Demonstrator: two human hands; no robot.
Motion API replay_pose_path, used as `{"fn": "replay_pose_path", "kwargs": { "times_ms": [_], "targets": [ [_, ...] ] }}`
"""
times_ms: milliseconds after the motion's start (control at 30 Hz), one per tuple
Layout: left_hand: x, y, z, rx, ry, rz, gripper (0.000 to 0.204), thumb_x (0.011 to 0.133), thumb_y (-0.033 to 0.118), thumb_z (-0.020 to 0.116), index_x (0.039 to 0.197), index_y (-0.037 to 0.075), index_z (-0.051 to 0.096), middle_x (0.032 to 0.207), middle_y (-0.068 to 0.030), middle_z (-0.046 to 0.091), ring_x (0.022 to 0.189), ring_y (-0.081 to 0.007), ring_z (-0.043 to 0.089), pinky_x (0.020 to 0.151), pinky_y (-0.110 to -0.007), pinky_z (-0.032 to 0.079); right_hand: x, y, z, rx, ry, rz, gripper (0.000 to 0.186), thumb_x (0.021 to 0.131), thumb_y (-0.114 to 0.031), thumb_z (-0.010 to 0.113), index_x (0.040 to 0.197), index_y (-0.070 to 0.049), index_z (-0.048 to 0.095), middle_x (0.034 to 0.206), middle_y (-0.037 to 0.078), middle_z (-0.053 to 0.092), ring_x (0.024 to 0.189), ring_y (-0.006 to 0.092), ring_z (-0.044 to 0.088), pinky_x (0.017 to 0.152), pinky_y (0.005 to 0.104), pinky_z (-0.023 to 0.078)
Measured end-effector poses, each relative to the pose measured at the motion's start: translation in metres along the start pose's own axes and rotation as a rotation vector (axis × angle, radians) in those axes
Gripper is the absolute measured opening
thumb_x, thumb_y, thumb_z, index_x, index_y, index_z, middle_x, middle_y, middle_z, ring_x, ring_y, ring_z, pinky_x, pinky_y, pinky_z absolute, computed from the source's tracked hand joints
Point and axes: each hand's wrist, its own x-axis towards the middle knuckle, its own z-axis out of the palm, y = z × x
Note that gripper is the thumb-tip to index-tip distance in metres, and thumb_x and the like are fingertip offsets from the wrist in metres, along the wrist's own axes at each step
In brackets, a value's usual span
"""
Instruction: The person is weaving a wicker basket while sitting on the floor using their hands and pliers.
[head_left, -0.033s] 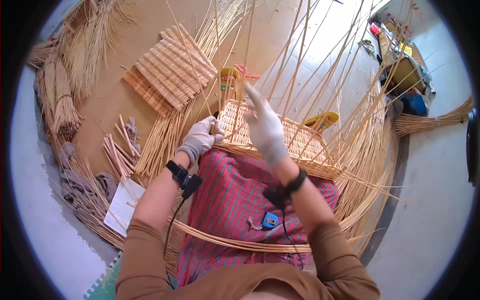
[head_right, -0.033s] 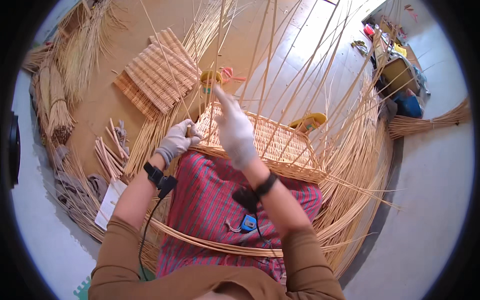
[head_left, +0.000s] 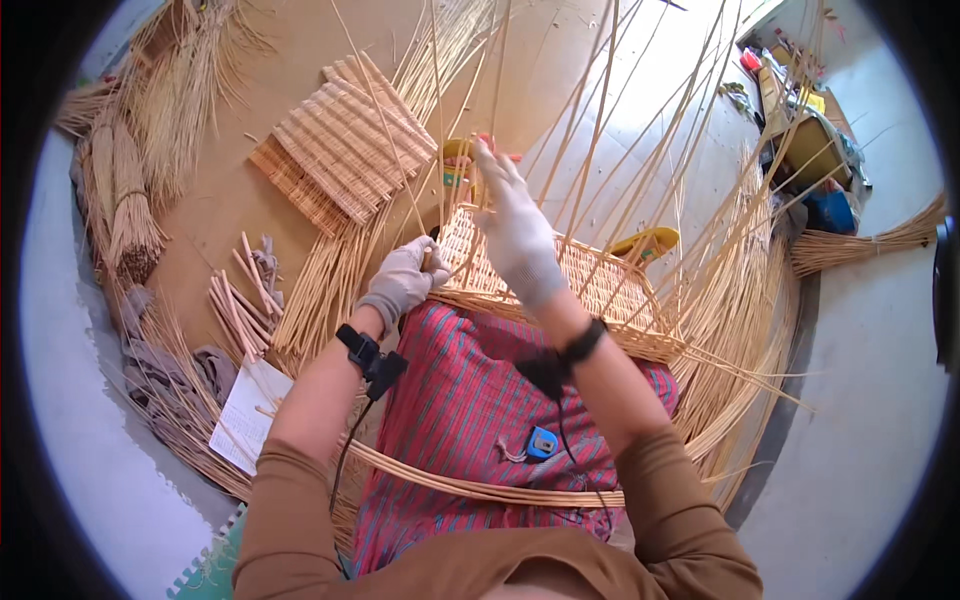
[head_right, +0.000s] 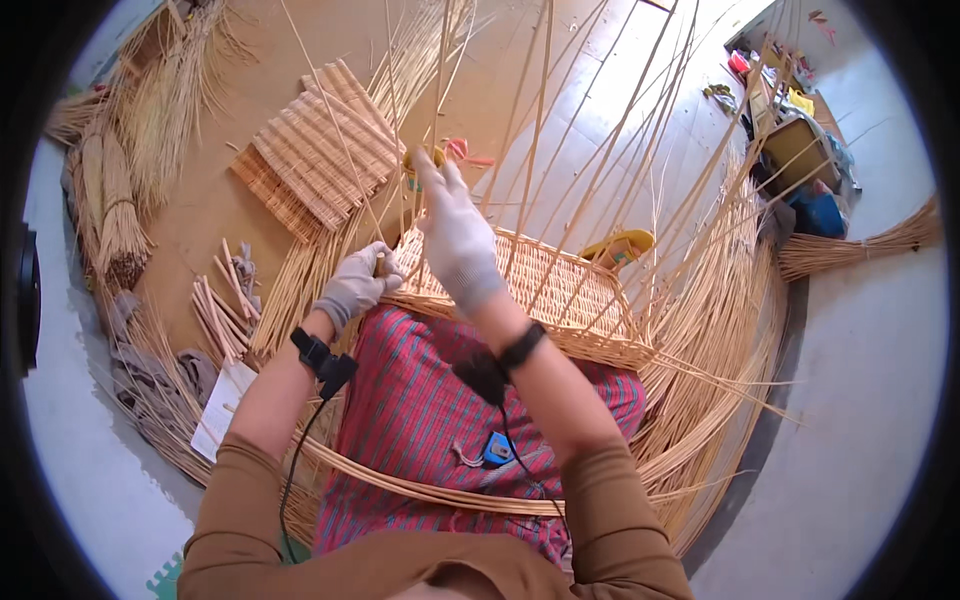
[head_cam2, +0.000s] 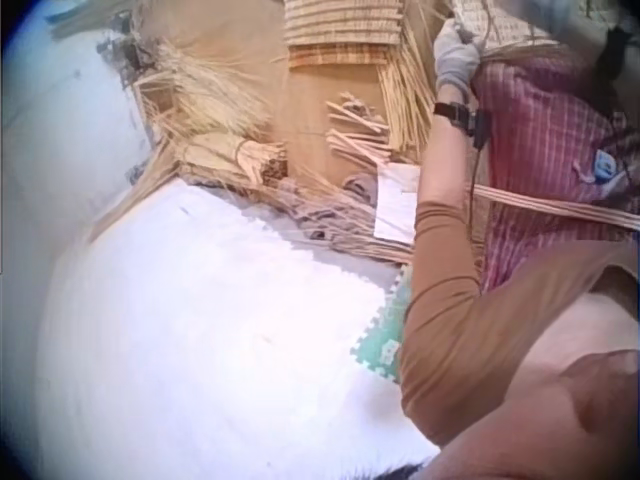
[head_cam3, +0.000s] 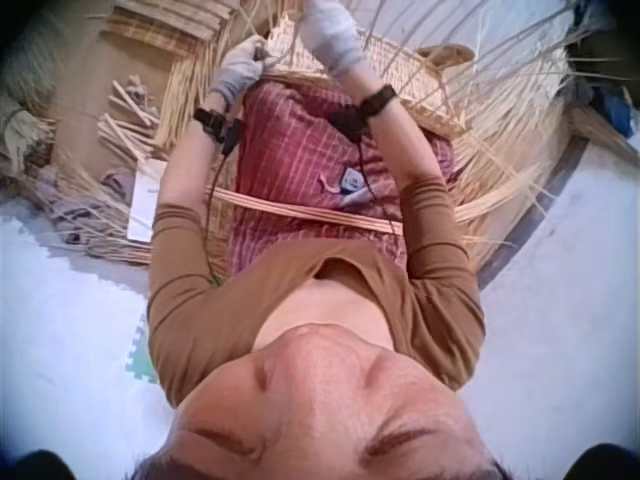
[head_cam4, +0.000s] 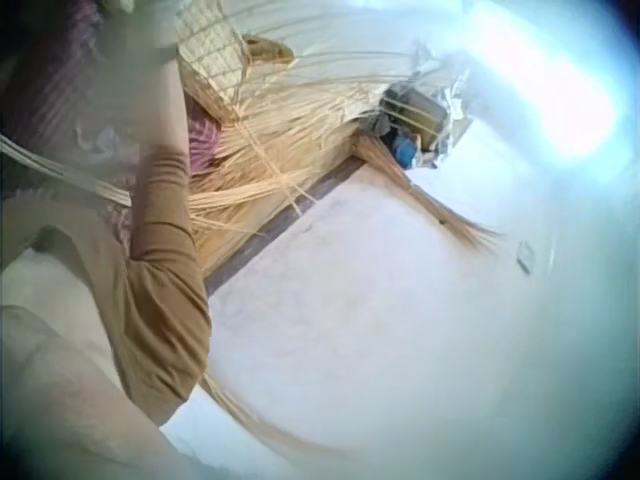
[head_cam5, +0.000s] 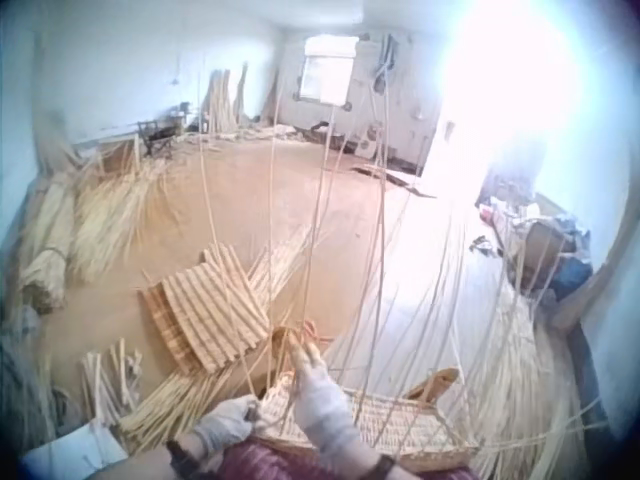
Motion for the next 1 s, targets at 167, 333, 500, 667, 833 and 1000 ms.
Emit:
{"fn": "replay_pose_path", "kwargs": {
  "times_ms": [167, 333, 500, 667, 833, 1000],
  "targets": [
    [0.002, -0.006, 0.001, 0.066, 0.048, 0.035, 0.023, 0.084, 0.004, 0.079, 0.099, 0.005, 0.061, 0.077, 0.0014, 0.059, 0.071, -0.0101, 0.054, 0.073, -0.027, 0.050, 0.035, -0.020, 0.000, 0.443, 0.064, 0.037, 0.080, 0.090, -0.003, 0.065, 0.159, -0.016, 0.026, 0.156, 0.017, 0.044, 0.109, 0.0236, 0.067, 0.089, 0.0365, 0.057],
    [-0.002, 0.002, -0.007, -0.057, -0.001, 0.027, 0.028, 0.077, 0.002, 0.083, 0.094, 0.006, 0.062, 0.077, 0.0016, 0.061, 0.072, -0.0100, 0.056, 0.072, -0.028, 0.051, -0.138, 0.035, -0.021, 0.766, 0.295, 0.258, 0.029, 0.103, -0.014, 0.054, 0.130, -0.011, 0.047, 0.114, 0.014, 0.061, 0.085, 0.0194, 0.068, 0.068, 0.0298, 0.056],
    [-0.009, 0.013, 0.007, 0.165, 0.083, -0.039, 0.048, 0.070, 0.040, 0.092, 0.091, 0.007, 0.064, 0.077, -0.0008, 0.064, 0.070, -0.0135, 0.058, 0.071, -0.032, 0.050, -0.192, 0.079, -0.003, 1.142, 0.380, 0.511, 0.014, 0.108, -0.016, 0.050, 0.119, -0.009, 0.055, 0.097, 0.010, 0.069, 0.096, 0.0219, 0.073, 0.057, 0.0257, 0.056],
    [-0.009, 0.021, 0.021, 0.417, 0.369, -0.083, 0.069, 0.066, 0.070, 0.085, 0.084, 0.008, 0.062, 0.070, -0.0045, 0.059, 0.066, -0.0188, 0.056, 0.067, -0.034, 0.048, -0.183, 0.073, -0.020, 1.025, 0.153, 0.570, 0.016, 0.107, -0.014, 0.051, 0.119, -0.004, 0.056, 0.100, 0.011, 0.071, 0.106, 0.0238, 0.071, 0.056, 0.0251, 0.059],
    [-0.027, 0.039, 0.025, 0.081, 0.541, 0.193, 0.031, 0.090, 0.029, 0.080, 0.093, 0.006, 0.059, 0.078, -0.0026, 0.060, 0.072, -0.0127, 0.055, 0.068, -0.030, 0.049, -0.184, 0.103, -0.025, 1.029, 0.111, 0.655, 0.019, 0.104, -0.022, 0.060, 0.117, -0.009, 0.064, 0.109, 0.009, 0.075, 0.087, 0.0158, 0.072, 0.060, 0.0268, 0.056],
    [-0.035, 0.056, 0.098, 0.318, 0.379, 0.281, 0.022, 0.097, 0.023, 0.070, 0.104, 0.005, 0.059, 0.099, -0.0105, 0.068, 0.087, -0.0181, 0.067, 0.076, -0.031, 0.053, -0.190, 0.127, -0.012, 1.081, 0.138, 0.659, 0.021, 0.104, -0.024, 0.061, 0.120, -0.010, 0.064, 0.111, 0.009, 0.075, 0.090, 0.0170, 0.073, 0.062, 0.0288, 0.057]
  ]
}}
